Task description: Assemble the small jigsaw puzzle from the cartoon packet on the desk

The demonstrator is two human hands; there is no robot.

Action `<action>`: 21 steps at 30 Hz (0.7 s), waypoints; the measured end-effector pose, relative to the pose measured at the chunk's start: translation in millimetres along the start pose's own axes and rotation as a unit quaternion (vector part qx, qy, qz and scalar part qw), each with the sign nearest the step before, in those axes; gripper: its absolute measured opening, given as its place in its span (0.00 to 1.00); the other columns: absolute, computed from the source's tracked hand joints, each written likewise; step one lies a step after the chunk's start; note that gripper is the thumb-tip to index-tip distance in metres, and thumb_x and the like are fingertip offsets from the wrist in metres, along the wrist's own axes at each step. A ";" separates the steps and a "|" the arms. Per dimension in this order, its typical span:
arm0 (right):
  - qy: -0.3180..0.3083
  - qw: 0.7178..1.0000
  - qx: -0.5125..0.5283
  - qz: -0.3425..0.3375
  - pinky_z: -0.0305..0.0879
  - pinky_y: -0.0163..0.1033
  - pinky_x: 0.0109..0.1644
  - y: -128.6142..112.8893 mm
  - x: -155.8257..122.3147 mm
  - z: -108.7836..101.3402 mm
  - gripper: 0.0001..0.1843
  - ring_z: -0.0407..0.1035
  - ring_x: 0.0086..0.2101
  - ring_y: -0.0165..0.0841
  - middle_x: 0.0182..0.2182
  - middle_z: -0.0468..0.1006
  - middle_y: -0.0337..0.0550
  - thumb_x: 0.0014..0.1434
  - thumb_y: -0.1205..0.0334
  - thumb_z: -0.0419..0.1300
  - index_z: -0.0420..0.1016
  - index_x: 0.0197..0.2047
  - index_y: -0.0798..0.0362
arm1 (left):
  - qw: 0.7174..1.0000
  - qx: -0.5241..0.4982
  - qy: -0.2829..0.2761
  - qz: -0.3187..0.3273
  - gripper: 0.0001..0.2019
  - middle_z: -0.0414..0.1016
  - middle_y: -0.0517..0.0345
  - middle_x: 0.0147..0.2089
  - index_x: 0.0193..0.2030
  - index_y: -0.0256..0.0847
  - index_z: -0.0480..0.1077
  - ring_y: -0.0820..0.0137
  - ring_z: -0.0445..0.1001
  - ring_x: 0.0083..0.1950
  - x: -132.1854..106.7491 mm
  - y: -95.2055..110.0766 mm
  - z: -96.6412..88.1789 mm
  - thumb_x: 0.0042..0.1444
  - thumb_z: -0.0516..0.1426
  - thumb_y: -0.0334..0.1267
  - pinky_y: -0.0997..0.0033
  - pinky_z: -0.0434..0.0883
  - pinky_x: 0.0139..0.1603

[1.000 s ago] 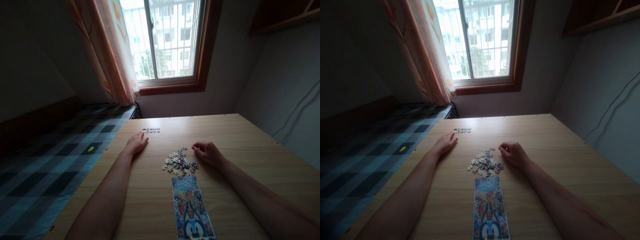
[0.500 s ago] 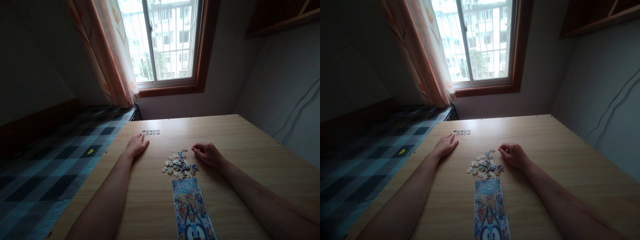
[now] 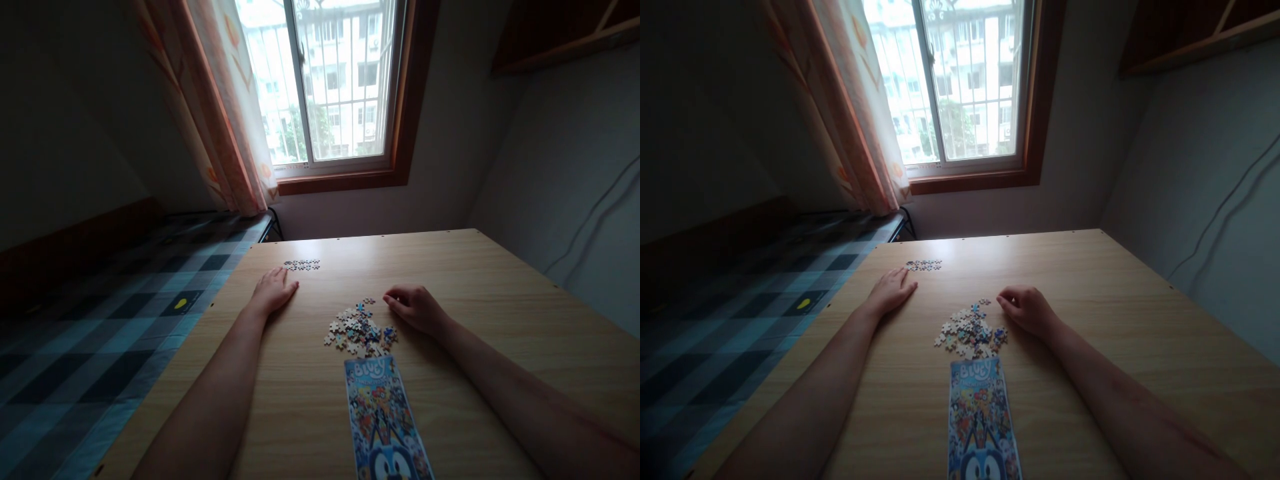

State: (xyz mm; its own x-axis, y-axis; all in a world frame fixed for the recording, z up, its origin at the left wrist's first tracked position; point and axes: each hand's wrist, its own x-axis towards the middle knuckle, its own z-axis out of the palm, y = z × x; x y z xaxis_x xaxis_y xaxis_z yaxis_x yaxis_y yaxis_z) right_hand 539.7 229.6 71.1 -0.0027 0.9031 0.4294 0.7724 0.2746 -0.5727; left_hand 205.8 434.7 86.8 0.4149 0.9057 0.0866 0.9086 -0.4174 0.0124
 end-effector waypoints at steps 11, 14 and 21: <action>-0.010 1.000 -0.005 0.008 0.60 0.35 0.33 -1.0 0.9 -0.4 0.13 0.69 0.27 0.31 0.27 0.79 0.41 0.63 0.56 0.57 0.80 0.34 0.53 | 1.000 0.006 0.005 -0.003 0.38 0.56 0.40 0.72 0.70 0.29 0.59 0.55 0.54 0.73 3.3 -1.9 4.6 0.63 0.44 0.57 0.59 0.52 0.72; -0.008 1.000 -0.006 0.008 0.60 0.35 0.33 -0.6 0.6 -0.3 0.13 0.69 0.27 0.31 0.27 0.79 0.41 0.63 0.56 0.57 0.80 0.35 0.53 | 1.000 0.008 0.006 -0.005 0.37 0.56 0.40 0.72 0.70 0.29 0.59 0.55 0.54 0.73 3.3 -0.8 4.2 0.63 0.44 0.57 0.59 0.51 0.72; -0.008 1.000 -0.003 0.006 0.60 0.35 0.32 0.0 0.3 0.0 0.13 0.69 0.27 0.31 0.27 0.79 0.42 0.63 0.56 0.57 0.80 0.35 0.52 | 1.000 0.004 0.010 -0.009 0.37 0.57 0.41 0.72 0.69 0.31 0.61 0.55 0.55 0.73 2.7 0.0 4.0 0.63 0.45 0.57 0.59 0.52 0.72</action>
State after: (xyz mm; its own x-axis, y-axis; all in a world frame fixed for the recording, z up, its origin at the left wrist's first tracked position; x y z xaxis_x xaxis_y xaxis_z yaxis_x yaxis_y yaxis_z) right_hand 539.7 229.8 71.2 -0.0023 0.9114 0.4115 0.7764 0.2610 -0.5737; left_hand 207.0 437.4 83.0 0.3968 0.9117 0.1065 0.9167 -0.3996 0.0055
